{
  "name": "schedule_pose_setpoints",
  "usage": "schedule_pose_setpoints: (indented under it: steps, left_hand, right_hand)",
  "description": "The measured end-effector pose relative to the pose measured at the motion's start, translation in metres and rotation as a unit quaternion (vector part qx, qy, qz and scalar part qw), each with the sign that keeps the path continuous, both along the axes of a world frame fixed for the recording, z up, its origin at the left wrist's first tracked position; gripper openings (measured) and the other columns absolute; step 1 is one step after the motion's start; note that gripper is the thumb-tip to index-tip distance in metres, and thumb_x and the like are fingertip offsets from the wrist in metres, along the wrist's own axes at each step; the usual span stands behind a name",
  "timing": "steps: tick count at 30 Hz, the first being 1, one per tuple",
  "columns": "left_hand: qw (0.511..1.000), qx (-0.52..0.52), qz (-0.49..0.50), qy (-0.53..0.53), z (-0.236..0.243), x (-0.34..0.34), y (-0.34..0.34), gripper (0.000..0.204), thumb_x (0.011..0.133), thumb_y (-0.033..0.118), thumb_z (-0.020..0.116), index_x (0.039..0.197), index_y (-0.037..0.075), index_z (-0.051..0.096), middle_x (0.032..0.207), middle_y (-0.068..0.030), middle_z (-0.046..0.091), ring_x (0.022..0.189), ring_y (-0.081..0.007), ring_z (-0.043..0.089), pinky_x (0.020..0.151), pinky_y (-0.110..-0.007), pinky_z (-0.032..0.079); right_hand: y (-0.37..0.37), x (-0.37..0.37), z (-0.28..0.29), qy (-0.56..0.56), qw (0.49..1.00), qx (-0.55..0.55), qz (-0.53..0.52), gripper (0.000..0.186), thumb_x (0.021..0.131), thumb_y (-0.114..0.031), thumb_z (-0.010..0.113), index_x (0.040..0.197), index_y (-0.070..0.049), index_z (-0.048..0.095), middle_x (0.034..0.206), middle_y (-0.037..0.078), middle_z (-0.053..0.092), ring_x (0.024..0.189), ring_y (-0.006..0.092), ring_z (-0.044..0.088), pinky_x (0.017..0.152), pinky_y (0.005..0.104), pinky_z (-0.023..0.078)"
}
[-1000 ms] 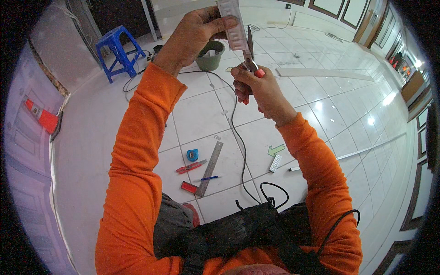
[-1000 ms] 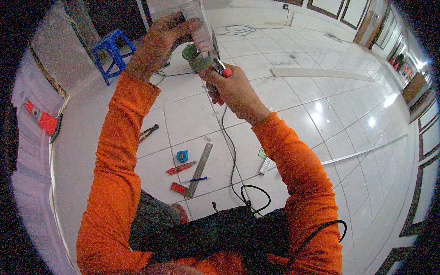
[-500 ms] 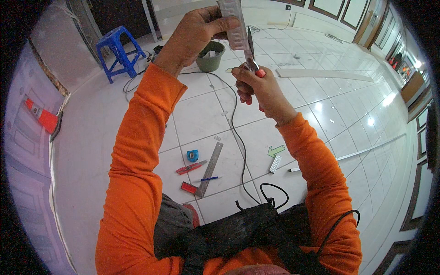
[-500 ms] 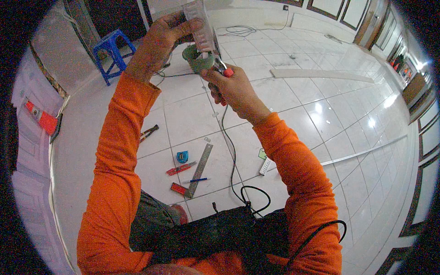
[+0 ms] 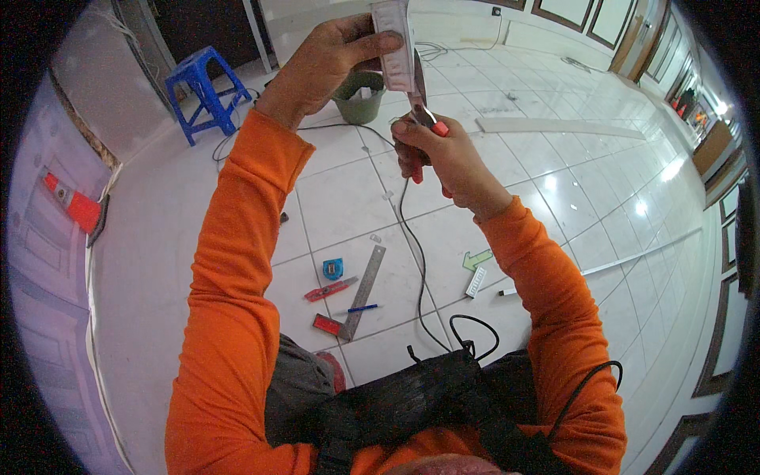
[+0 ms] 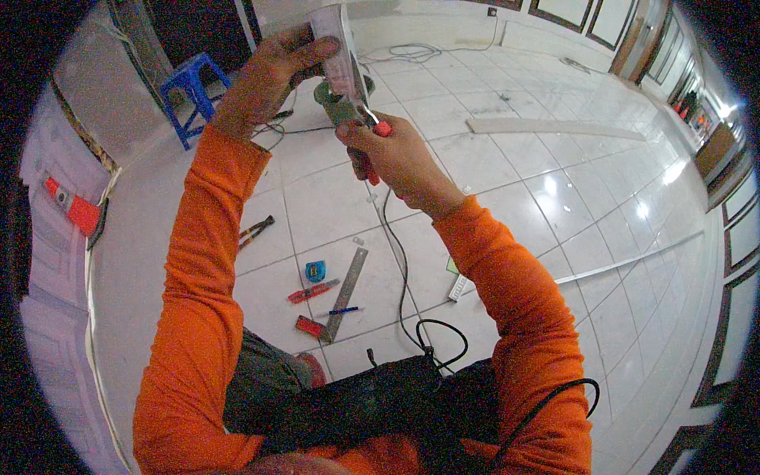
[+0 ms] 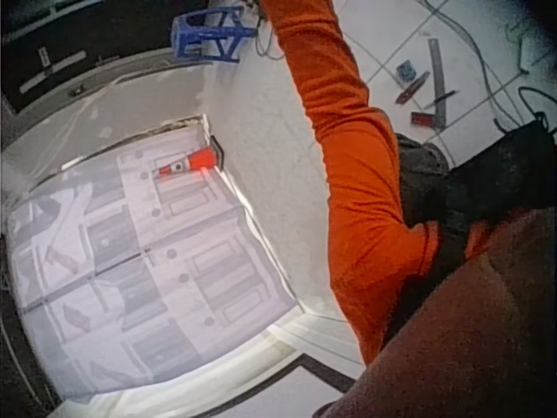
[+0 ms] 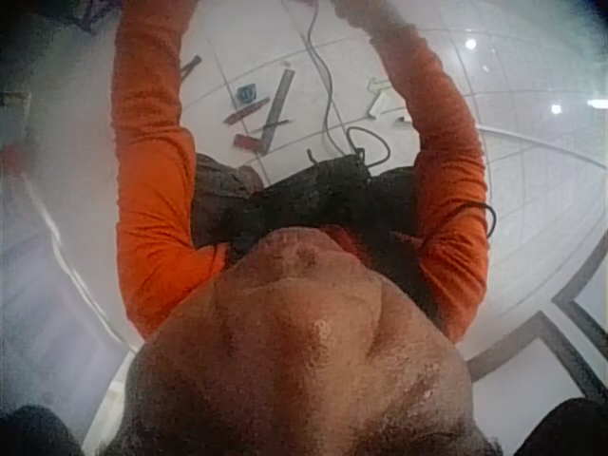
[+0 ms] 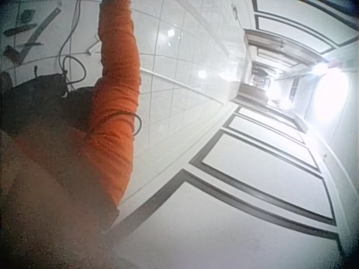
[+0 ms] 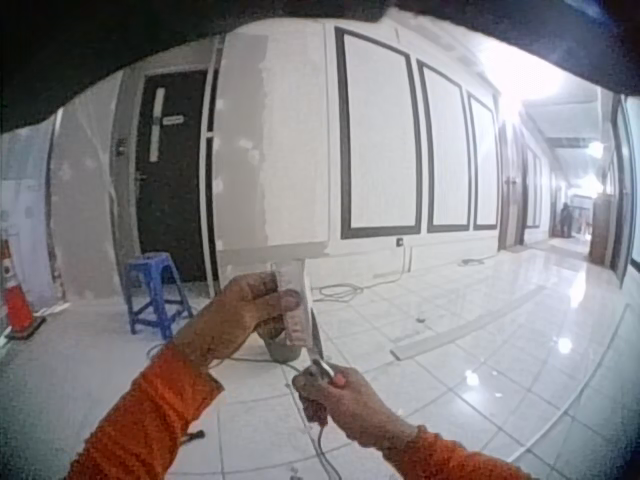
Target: The person uses shears to cut a small metal component and then uses pliers to grip and bend the metal part.
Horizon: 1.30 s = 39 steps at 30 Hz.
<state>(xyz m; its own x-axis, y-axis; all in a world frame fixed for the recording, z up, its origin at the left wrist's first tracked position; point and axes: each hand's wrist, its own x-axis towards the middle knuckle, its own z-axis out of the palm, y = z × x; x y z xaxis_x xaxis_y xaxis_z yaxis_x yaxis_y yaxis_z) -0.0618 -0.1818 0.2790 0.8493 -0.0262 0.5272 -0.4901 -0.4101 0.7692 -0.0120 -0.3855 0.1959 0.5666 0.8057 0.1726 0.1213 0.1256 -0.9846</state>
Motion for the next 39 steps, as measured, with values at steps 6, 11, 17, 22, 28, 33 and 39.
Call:
schedule_pose_setpoints:
  steps: [6,11,17,22,28,33,39]
  left_hand:
    - [0.999,-0.030,0.013,-0.010,-0.004,0.001,-0.011,0.040,0.096,0.034,0.067,0.117,0.000,0.066,0.107,-0.0058,0.069,0.098,-0.0150,0.067,0.094,-0.031,0.053]
    - [0.998,-0.050,0.038,-0.008,-0.006,0.007,-0.012,0.040,0.096,0.035,0.066,0.118,0.000,0.066,0.107,-0.0065,0.070,0.098,-0.0157,0.067,0.094,-0.031,0.053]
    - [0.999,-0.044,0.015,-0.011,-0.005,0.013,-0.008,0.040,0.097,0.034,0.066,0.118,0.000,0.066,0.108,-0.0073,0.070,0.100,-0.0177,0.069,0.094,-0.032,0.054]
    - [0.999,-0.005,0.025,-0.022,-0.003,0.010,-0.013,0.037,0.099,0.032,0.062,0.117,-0.001,0.066,0.110,-0.0086,0.070,0.101,-0.0183,0.069,0.095,-0.033,0.054]
    - [0.995,-0.079,0.005,0.056,0.005,0.000,-0.021,0.034,0.100,0.028,0.060,0.117,-0.001,0.065,0.112,-0.0118,0.069,0.103,-0.0210,0.067,0.095,-0.037,0.055]
    - [0.999,0.003,0.048,-0.020,0.006,0.000,-0.025,0.035,0.100,0.030,0.060,0.116,-0.001,0.067,0.108,-0.0086,0.071,0.100,-0.0172,0.069,0.093,-0.032,0.055]
    - [0.998,-0.007,0.045,-0.037,0.001,0.002,-0.026,0.032,0.098,0.027,0.063,0.116,0.001,0.068,0.107,-0.0089,0.072,0.098,-0.0178,0.070,0.091,-0.032,0.056]
  right_hand:
    - [0.004,-0.004,-0.003,0.046,0.998,0.024,-0.035,0.029,0.096,-0.031,0.064,0.083,-0.006,0.057,0.060,0.002,0.054,0.048,0.0125,0.052,0.042,0.0271,0.039]
    - [0.000,-0.005,0.000,0.044,0.998,0.019,-0.044,0.026,0.097,-0.029,0.063,0.086,-0.006,0.056,0.063,0.001,0.051,0.054,0.0148,0.054,0.047,0.0285,0.041]
    - [0.000,-0.001,0.001,0.024,0.998,0.012,-0.055,0.026,0.097,-0.028,0.062,0.088,-0.005,0.058,0.064,0.002,0.052,0.055,0.0154,0.054,0.054,0.0310,0.046]
    - [0.001,0.000,0.001,0.037,0.998,0.032,-0.045,0.026,0.097,-0.028,0.062,0.085,-0.006,0.055,0.064,0.002,0.050,0.054,0.0159,0.052,0.055,0.0316,0.047]
    - [0.001,-0.003,0.001,0.037,0.997,0.033,-0.058,0.028,0.097,-0.028,0.061,0.081,-0.007,0.053,0.063,0.001,0.047,0.053,0.0158,0.051,0.051,0.0305,0.043]
    - [0.001,-0.004,0.004,0.028,0.997,0.040,-0.051,0.031,0.098,-0.030,0.061,0.078,-0.008,0.052,0.062,0.000,0.046,0.054,0.0152,0.051,0.050,0.0305,0.042]
    - [0.001,-0.006,0.005,0.031,0.997,0.044,-0.063,0.032,0.098,-0.031,0.061,0.077,-0.008,0.052,0.061,0.000,0.046,0.053,0.0151,0.052,0.050,0.0297,0.042]
